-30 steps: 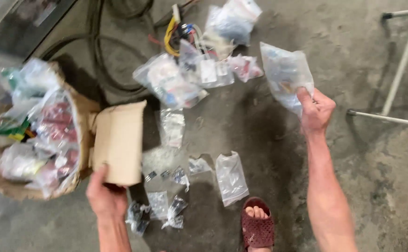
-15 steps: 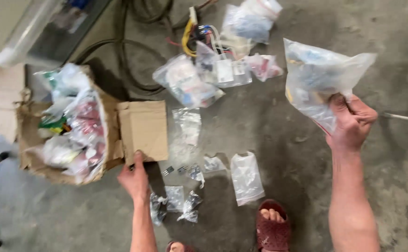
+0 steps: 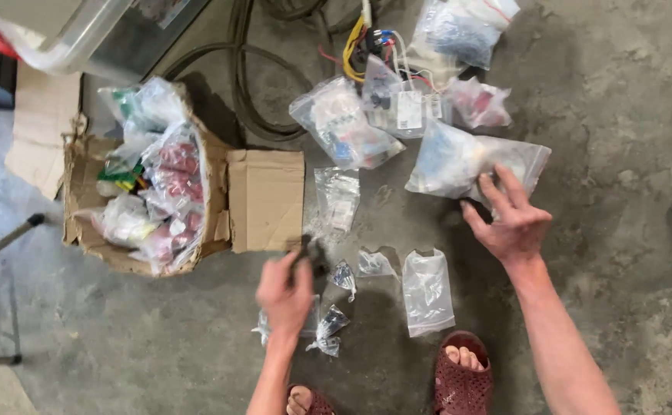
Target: Sorting electronic components from bags on the floor and then assembling transistors onto a heat sink at a repair bench.
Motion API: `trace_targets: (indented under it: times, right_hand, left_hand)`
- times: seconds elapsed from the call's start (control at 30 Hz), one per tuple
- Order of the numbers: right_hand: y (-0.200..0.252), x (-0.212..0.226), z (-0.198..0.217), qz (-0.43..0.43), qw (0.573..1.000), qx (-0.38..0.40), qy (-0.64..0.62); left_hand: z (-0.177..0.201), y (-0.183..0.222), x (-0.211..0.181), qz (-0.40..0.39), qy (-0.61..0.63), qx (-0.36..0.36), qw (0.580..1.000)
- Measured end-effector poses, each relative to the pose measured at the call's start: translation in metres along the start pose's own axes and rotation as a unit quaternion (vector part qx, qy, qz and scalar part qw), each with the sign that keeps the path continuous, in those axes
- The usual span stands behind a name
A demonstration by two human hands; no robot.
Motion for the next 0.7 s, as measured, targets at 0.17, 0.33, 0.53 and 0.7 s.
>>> trace_targets:
  times: [0.17,0.33,0.53,0.7]
  right_hand:
    - [-0.007,0.009,0.013,-0.029,0.999,0.012,-0.029]
    - [0.026,0.043,0.014,-0.062,0.986,0.051,-0.147]
    - [0.055,0.115,0.013,-0.030,0.975,0.135,-0.172]
    - [0.063,0.132,-0.008,0.057,0.976,0.195,-0.078]
  left_hand:
    - [-0.051,-0.040,-0.028,-0.122,-0.071,0.120,0.983]
    - [-0.078,-0.027,-0.007,-0.171,-0.102,0.191,0.961]
    - [-0.053,-0.033,-0.010,-0.122,-0.073,0.206,0.968]
    - [0.005,-0.022,0.009,0.051,0.117,0.158,0.979]
Point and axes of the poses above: each hand's wrist, its own y-axis away from the middle knuckle, its own z-axis out of the back of the hand, x = y × z, the point moved 2 cm from there along -y, towards the middle knuckle, and after that the axes turned 5 degrees about -x, right-handed, at the moved point
